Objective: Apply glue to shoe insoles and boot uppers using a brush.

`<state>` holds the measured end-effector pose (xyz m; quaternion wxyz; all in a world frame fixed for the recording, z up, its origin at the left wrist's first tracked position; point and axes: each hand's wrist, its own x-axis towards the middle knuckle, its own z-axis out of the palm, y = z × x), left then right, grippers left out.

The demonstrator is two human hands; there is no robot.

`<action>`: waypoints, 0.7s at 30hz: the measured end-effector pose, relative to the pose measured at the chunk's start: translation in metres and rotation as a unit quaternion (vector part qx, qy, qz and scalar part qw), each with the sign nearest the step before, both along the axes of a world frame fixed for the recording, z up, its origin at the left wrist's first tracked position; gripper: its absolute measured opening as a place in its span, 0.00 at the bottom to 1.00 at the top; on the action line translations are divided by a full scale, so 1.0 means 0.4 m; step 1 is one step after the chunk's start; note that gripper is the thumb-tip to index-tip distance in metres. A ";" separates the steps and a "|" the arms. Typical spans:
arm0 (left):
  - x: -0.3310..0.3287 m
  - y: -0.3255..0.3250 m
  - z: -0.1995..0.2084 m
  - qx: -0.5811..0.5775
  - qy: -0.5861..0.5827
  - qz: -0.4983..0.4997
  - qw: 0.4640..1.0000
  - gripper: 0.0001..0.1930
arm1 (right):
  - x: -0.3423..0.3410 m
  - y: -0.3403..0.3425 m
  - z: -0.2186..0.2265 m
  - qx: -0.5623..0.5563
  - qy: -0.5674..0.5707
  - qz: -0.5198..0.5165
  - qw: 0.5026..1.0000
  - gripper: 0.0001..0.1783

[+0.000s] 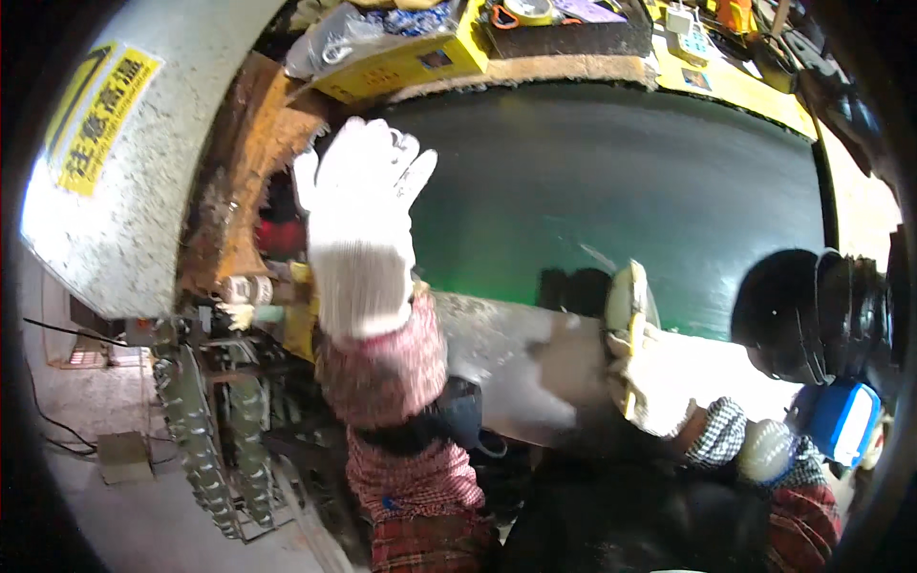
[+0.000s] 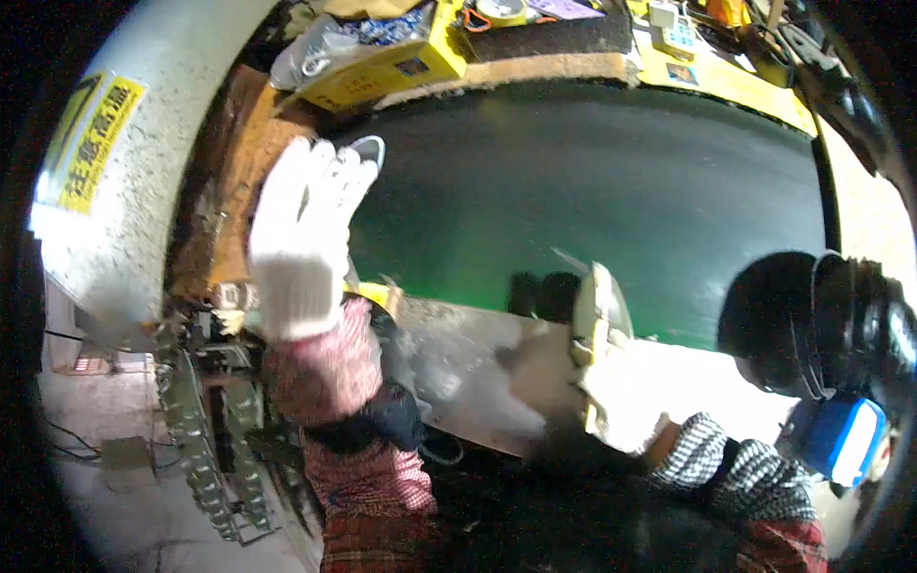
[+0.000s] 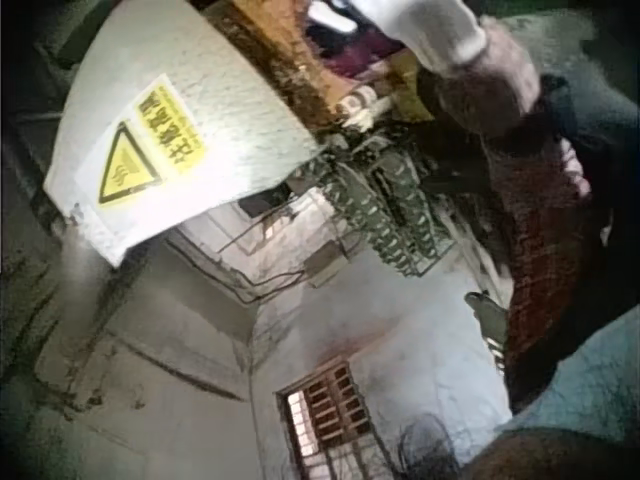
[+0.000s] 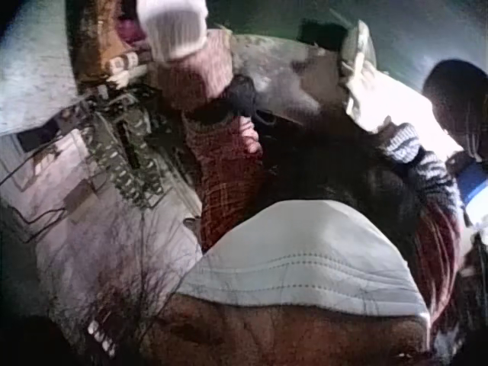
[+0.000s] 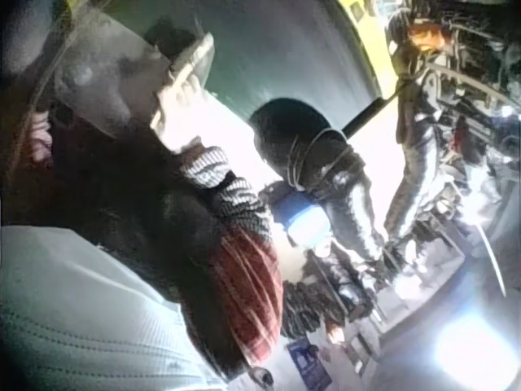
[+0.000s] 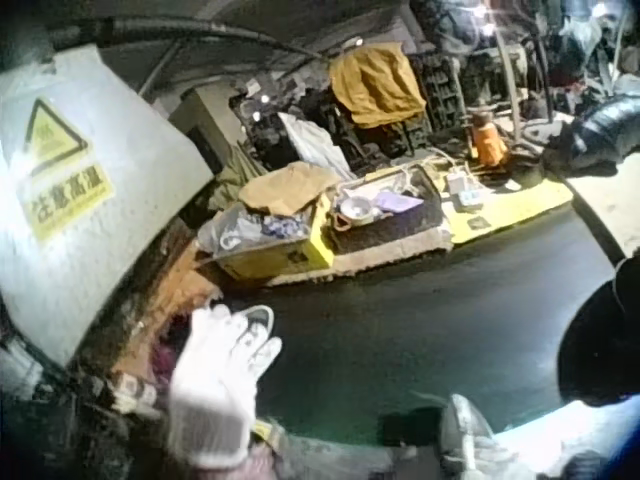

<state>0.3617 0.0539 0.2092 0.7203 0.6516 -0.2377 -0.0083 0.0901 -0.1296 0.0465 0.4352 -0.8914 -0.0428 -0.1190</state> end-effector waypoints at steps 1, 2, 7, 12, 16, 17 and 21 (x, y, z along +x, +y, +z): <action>-0.077 -0.036 0.026 0.133 -0.076 0.018 0.988 0.18 | 0.000 -0.006 -0.012 -0.002 -0.013 0.011 1.000 0.12; -0.152 -0.056 0.053 0.053 0.021 0.035 0.998 0.18 | 0.003 -0.013 0.012 -0.051 -0.046 0.030 0.997 0.13; -0.417 -0.056 -0.038 -0.087 0.114 -0.010 0.990 0.21 | -0.137 -0.089 0.166 0.103 -0.041 -0.008 0.994 0.09; -0.654 -0.088 -0.241 0.184 0.030 -0.005 0.983 0.36 | -0.419 -0.204 0.128 0.020 -0.205 -0.065 0.976 0.22; -0.855 -0.176 -0.371 0.543 -0.039 0.058 0.837 0.53 | -0.713 -0.224 0.085 0.004 -0.151 -0.138 0.979 0.16; -0.868 -0.190 -0.418 0.472 0.016 0.075 0.878 0.52 | -0.772 -0.226 0.094 -0.003 -0.144 -0.154 0.977 0.12; -0.861 -0.138 -0.500 0.200 0.016 0.155 0.967 0.38 | -0.977 -0.301 0.197 0.133 -0.102 -0.263 0.950 0.14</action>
